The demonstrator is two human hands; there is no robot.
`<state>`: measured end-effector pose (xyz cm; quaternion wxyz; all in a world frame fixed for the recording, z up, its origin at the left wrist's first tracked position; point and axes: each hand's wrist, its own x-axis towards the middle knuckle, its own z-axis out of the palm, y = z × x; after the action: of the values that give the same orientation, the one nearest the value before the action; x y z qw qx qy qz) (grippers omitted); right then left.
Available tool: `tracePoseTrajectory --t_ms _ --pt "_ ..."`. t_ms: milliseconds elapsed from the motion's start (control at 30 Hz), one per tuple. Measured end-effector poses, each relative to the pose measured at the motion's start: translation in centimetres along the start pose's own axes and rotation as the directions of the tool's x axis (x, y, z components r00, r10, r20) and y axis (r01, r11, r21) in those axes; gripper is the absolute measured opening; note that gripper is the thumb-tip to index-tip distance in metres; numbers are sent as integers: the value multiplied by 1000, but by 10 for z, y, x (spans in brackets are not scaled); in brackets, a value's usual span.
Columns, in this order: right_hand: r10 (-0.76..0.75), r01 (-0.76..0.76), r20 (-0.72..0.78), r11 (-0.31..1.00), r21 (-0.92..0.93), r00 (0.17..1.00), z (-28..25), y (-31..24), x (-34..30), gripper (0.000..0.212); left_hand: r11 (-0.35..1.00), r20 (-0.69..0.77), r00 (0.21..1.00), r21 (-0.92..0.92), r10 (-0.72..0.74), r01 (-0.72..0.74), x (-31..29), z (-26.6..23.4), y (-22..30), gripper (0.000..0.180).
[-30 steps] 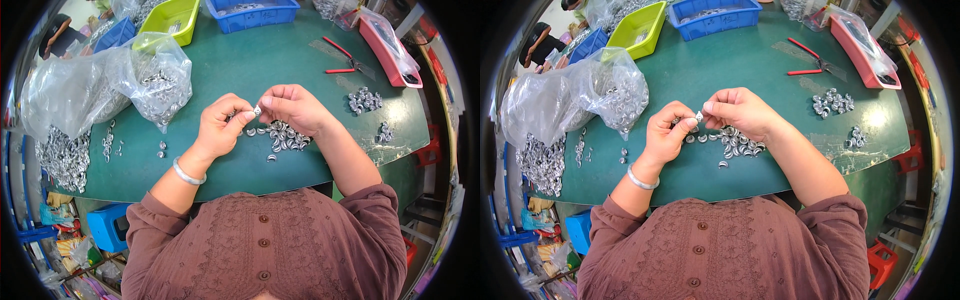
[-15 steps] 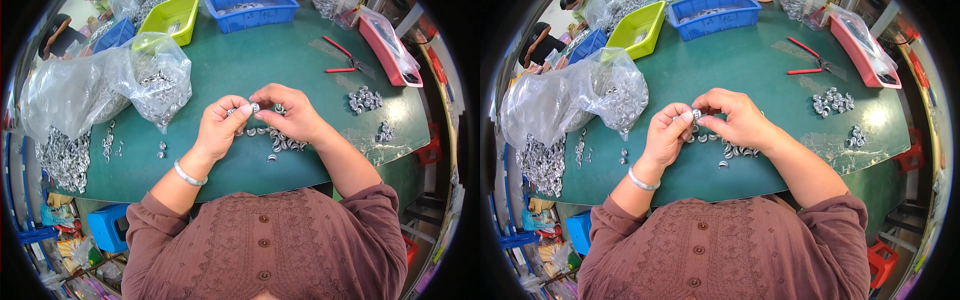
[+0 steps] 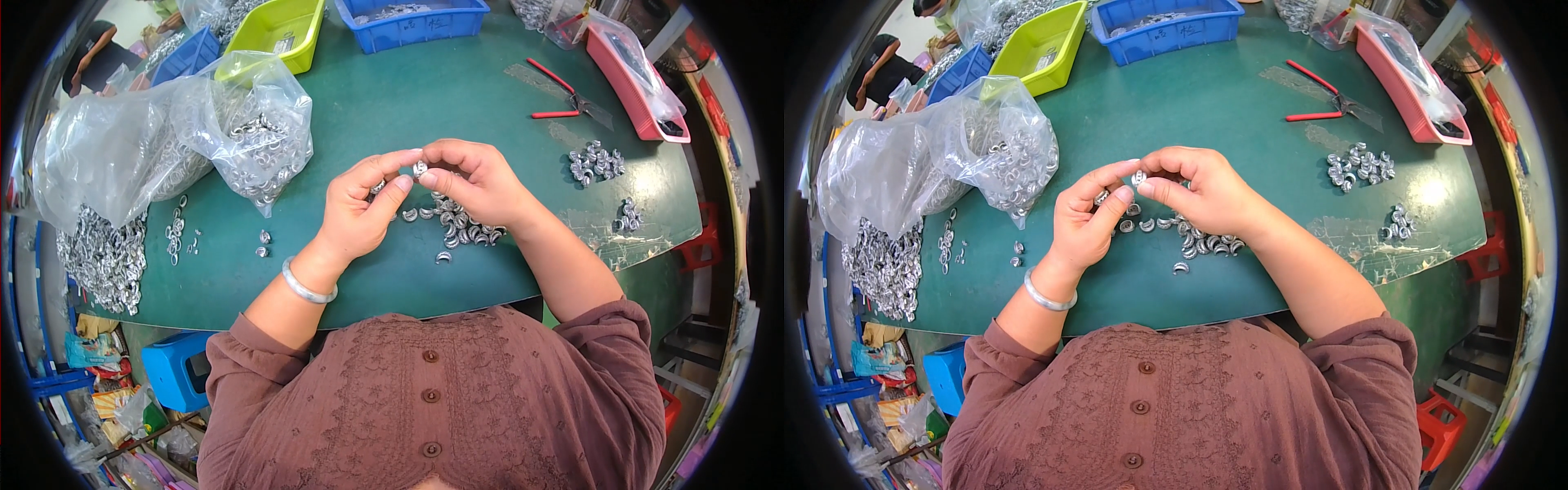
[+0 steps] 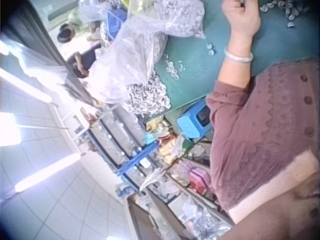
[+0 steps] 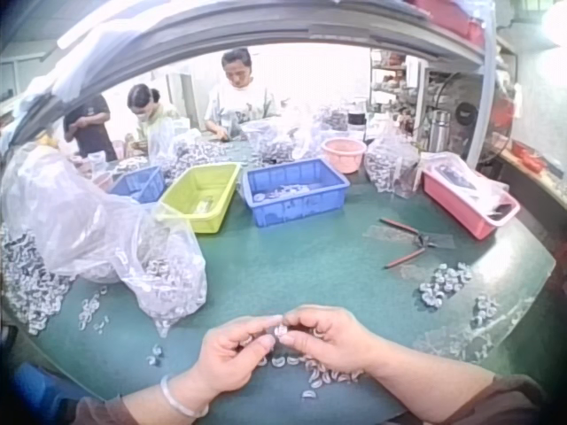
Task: The person picks up and joins small silver metal components together by hand on a green workstation table, occasionally taking more parts from a plastic bag or bins.
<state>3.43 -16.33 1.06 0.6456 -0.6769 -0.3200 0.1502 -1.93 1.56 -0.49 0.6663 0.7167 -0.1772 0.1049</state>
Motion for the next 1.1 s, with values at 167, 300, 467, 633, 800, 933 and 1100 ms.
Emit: tracePoseTrajectory --t_ms 167,300,467,633,800,933,1100 --pt "126 -142 91 971 194 988 -1 1 1 20 997 1 999 52 51 -51 2 3 -1 30" --pt "179 -215 150 936 277 972 -3 -1 3 23 994 27 994 35 107 -108 1 5 -1 33" --pt "231 -312 240 864 395 943 -4 5 3 29 999 47 998 -24 43 -42 0 7 -1 32" --pt "284 -359 230 827 433 931 -3 3 2 31 999 25 1000 -51 -5 6 -2 7 -3 28" --pt "293 -332 155 848 414 943 -8 2 6 33 985 -33 998 -167 -47 41 0 10 -1 22" --pt "268 -237 -52 916 323 962 -16 6 9 31 985 -34 987 -80 -159 156 0 6 0 18" --pt "22 -156 -272 862 -482 962 -25 14 11 17 682 68 856 -573 -513 454 5 -2 -1 16"
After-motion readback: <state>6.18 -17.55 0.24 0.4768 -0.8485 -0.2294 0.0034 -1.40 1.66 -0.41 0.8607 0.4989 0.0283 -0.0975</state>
